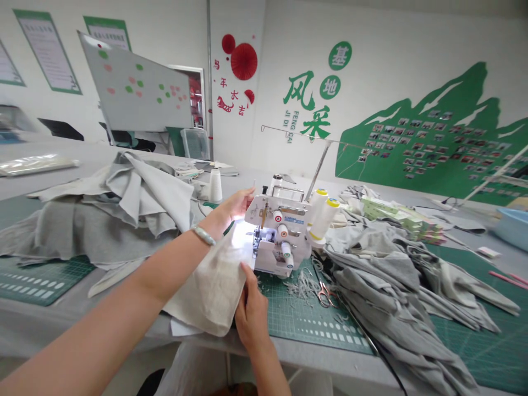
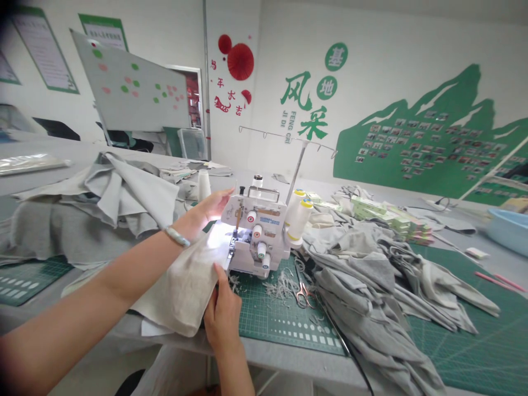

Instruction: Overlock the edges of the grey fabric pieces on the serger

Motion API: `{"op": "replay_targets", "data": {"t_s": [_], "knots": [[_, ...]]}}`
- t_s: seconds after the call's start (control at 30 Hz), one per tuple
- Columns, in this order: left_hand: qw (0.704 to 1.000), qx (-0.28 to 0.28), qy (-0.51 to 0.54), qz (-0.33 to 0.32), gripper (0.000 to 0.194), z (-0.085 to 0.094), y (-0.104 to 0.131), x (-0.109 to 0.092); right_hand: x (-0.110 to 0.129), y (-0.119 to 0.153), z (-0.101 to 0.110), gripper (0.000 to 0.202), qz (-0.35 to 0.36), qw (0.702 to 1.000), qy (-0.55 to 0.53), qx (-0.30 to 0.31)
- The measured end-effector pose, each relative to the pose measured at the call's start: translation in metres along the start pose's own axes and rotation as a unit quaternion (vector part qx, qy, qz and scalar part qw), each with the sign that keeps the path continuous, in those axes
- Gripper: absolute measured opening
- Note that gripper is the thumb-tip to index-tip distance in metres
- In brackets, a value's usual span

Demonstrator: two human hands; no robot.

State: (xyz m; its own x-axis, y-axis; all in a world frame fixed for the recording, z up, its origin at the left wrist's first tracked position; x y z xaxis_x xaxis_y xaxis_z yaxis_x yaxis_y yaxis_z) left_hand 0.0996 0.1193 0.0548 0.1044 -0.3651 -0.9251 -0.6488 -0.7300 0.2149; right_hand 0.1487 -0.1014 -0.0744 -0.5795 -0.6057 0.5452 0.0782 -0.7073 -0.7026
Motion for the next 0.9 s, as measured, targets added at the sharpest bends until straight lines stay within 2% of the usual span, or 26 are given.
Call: {"op": "replay_targets", "data": {"t_s": [0.07,0.13,0.17,0.2,0.23,0.3,0.37,0.5,0.6,0.67,0.73,0.77,0.83,0.9], "knots": [[0.998,-0.059,-0.003,-0.018,0.037,0.012,0.022,0.010,0.000,0.000,0.000,0.053,-0.002,1.000,-0.001,0.003],[0.987,-0.146,-0.025,-0.070,0.037,0.023,0.053,0.028,-0.001,-0.001,0.000,0.053,-0.006,1.000,-0.006,0.004],[0.962,-0.224,-0.082,-0.133,0.042,0.027,0.072,0.035,-0.002,-0.001,0.000,0.053,-0.008,1.000,-0.009,0.004],[0.934,-0.279,-0.154,-0.164,0.051,0.028,0.088,0.046,-0.002,-0.001,0.000,0.053,-0.010,1.000,-0.013,0.006],[0.914,-0.298,-0.221,-0.163,0.059,0.026,0.100,0.058,-0.003,-0.001,0.000,0.053,-0.012,1.000,-0.016,0.006],[0.883,-0.299,-0.320,-0.170,0.063,0.019,0.118,0.080,-0.002,-0.001,0.000,0.053,-0.012,1.000,-0.019,0.005],[0.859,-0.285,-0.383,-0.187,0.057,0.012,0.127,0.094,0.000,0.000,0.000,0.054,-0.008,1.000,-0.020,0.002],[0.834,-0.278,-0.426,-0.211,0.043,0.005,0.130,0.102,0.006,0.002,0.007,0.056,-0.011,0.999,-0.049,-0.013],[0.832,-0.291,-0.431,-0.193,0.041,0.007,0.127,0.101,-0.003,0.005,0.034,0.050,-0.032,0.999,-0.022,-0.028],[0.827,-0.302,-0.437,-0.181,0.037,0.009,0.125,0.100,-0.018,0.011,0.068,0.041,-0.066,0.993,0.065,-0.073],[0.817,-0.311,-0.450,-0.184,0.030,0.009,0.123,0.096,-0.040,0.021,0.106,0.033,-0.139,0.969,0.171,-0.112],[0.811,-0.313,-0.456,-0.190,0.025,0.008,0.123,0.093,-0.051,0.027,0.123,0.031,-0.185,0.948,0.235,-0.109],[0.806,-0.306,-0.463,-0.205,0.014,0.005,0.122,0.088,-0.070,0.037,0.148,0.028,-0.251,0.901,0.353,-0.035],[0.816,-0.283,-0.460,-0.207,0.008,0.002,0.121,0.085,-0.084,0.044,0.160,0.026,-0.287,0.855,0.427,0.072]]}}
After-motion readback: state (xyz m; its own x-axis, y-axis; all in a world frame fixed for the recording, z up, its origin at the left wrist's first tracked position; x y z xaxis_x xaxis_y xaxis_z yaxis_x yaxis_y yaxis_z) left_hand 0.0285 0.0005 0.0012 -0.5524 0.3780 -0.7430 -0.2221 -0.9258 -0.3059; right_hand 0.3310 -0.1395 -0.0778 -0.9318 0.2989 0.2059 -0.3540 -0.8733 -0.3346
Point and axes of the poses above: each hand's wrist, its own y-axis away from the middle knuckle, its own z-axis out of the back of the hand, x = y × z, the point moved 4 cm from there along -y, towards the middle knuckle, and after that the axes turned 15 degrees about z, right-handed, at the moved point
